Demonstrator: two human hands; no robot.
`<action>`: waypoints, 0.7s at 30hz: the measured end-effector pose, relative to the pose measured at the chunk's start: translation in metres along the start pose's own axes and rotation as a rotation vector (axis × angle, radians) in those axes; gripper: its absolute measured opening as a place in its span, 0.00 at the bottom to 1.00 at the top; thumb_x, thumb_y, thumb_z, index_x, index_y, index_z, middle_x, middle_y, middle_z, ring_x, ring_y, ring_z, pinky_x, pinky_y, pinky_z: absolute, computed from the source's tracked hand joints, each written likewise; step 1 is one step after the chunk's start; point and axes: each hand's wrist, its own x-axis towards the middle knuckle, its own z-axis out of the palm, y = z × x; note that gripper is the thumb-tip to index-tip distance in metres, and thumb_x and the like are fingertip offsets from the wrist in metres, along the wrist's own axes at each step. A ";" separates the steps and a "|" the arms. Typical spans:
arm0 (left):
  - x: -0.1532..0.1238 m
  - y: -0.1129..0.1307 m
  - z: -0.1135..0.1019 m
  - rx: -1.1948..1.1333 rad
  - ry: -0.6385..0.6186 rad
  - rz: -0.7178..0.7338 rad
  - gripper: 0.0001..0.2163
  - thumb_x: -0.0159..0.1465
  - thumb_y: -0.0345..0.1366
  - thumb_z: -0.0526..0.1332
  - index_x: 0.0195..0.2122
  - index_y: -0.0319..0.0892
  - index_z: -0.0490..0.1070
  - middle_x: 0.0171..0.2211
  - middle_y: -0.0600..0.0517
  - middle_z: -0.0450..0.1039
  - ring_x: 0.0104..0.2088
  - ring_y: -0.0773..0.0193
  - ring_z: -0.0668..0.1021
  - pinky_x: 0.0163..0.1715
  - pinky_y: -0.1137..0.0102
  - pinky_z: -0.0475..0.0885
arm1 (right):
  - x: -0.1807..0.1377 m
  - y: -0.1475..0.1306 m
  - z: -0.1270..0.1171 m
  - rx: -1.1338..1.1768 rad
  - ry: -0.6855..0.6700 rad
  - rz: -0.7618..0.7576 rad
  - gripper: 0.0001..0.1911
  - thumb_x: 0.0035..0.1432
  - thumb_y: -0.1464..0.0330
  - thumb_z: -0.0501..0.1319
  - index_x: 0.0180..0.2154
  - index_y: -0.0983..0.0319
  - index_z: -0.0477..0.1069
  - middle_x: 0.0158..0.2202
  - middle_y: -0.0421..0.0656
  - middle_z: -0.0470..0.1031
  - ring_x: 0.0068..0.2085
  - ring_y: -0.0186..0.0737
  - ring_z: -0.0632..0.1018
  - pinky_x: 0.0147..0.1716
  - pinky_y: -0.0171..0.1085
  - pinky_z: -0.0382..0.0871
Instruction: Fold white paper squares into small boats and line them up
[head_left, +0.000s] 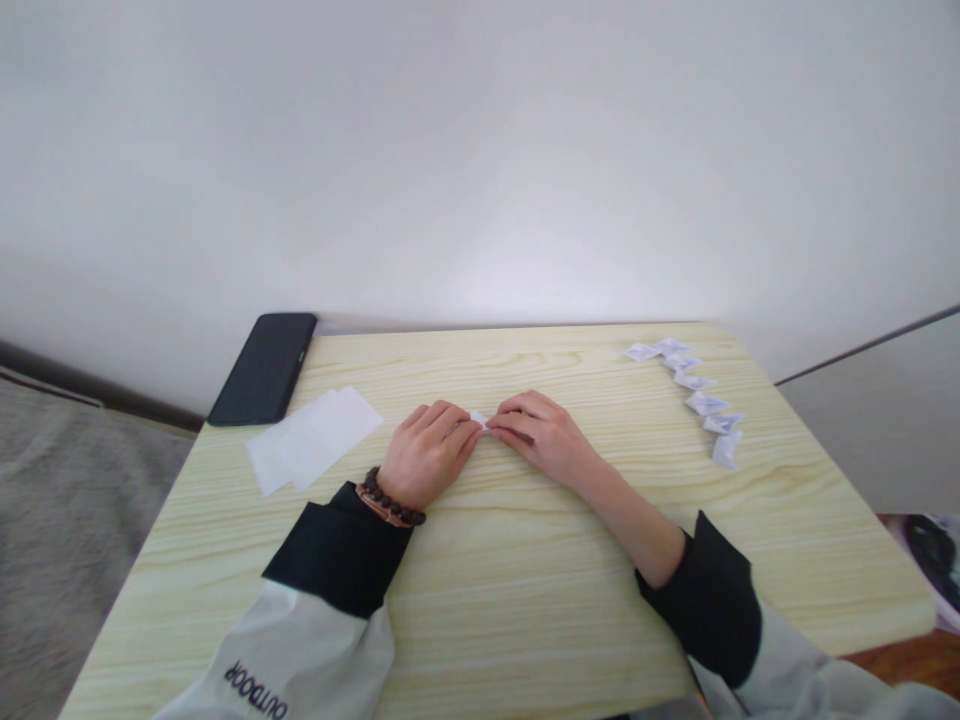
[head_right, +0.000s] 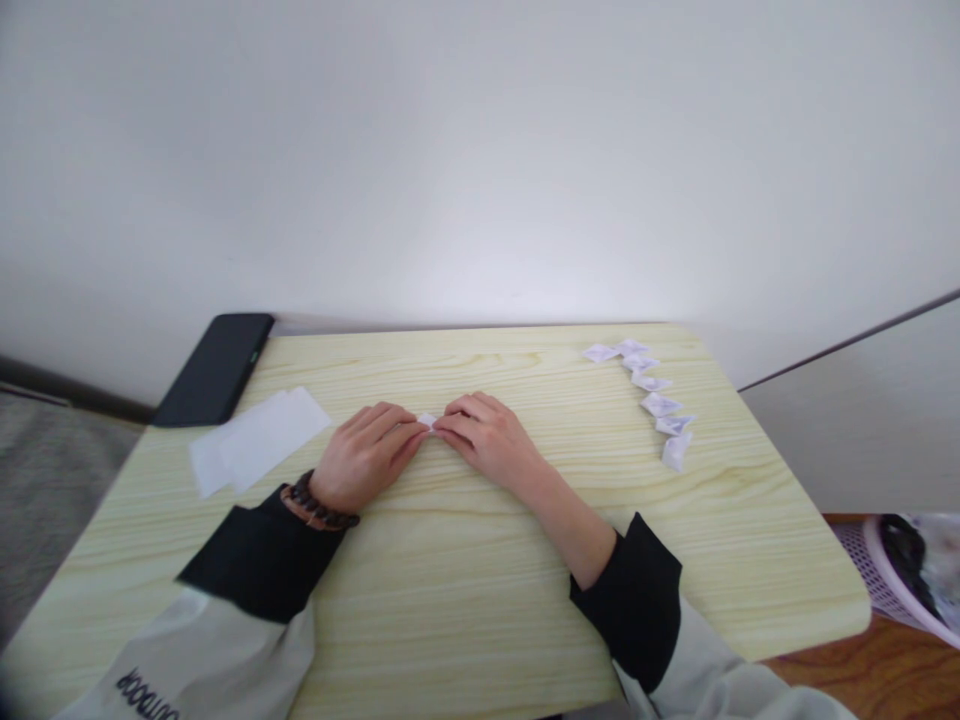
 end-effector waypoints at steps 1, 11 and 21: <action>0.000 0.000 0.000 0.002 0.003 0.001 0.06 0.62 0.32 0.58 0.30 0.40 0.72 0.28 0.51 0.75 0.31 0.64 0.74 0.32 0.70 0.69 | 0.000 0.000 0.000 -0.002 -0.001 -0.002 0.10 0.61 0.66 0.56 0.37 0.60 0.75 0.36 0.46 0.74 0.38 0.38 0.73 0.39 0.39 0.70; -0.002 -0.004 -0.001 0.013 0.088 -0.020 0.05 0.62 0.34 0.59 0.36 0.42 0.73 0.32 0.50 0.75 0.34 0.64 0.74 0.35 0.69 0.68 | -0.006 0.003 0.002 0.032 0.042 0.033 0.11 0.62 0.67 0.55 0.43 0.59 0.73 0.38 0.45 0.74 0.39 0.37 0.75 0.41 0.37 0.72; -0.005 -0.007 0.000 -0.050 0.152 -0.023 0.05 0.60 0.33 0.61 0.37 0.43 0.74 0.31 0.51 0.76 0.34 0.64 0.74 0.35 0.69 0.69 | -0.005 0.000 0.000 0.033 0.079 -0.002 0.11 0.61 0.65 0.56 0.42 0.58 0.74 0.37 0.45 0.75 0.38 0.37 0.75 0.39 0.37 0.72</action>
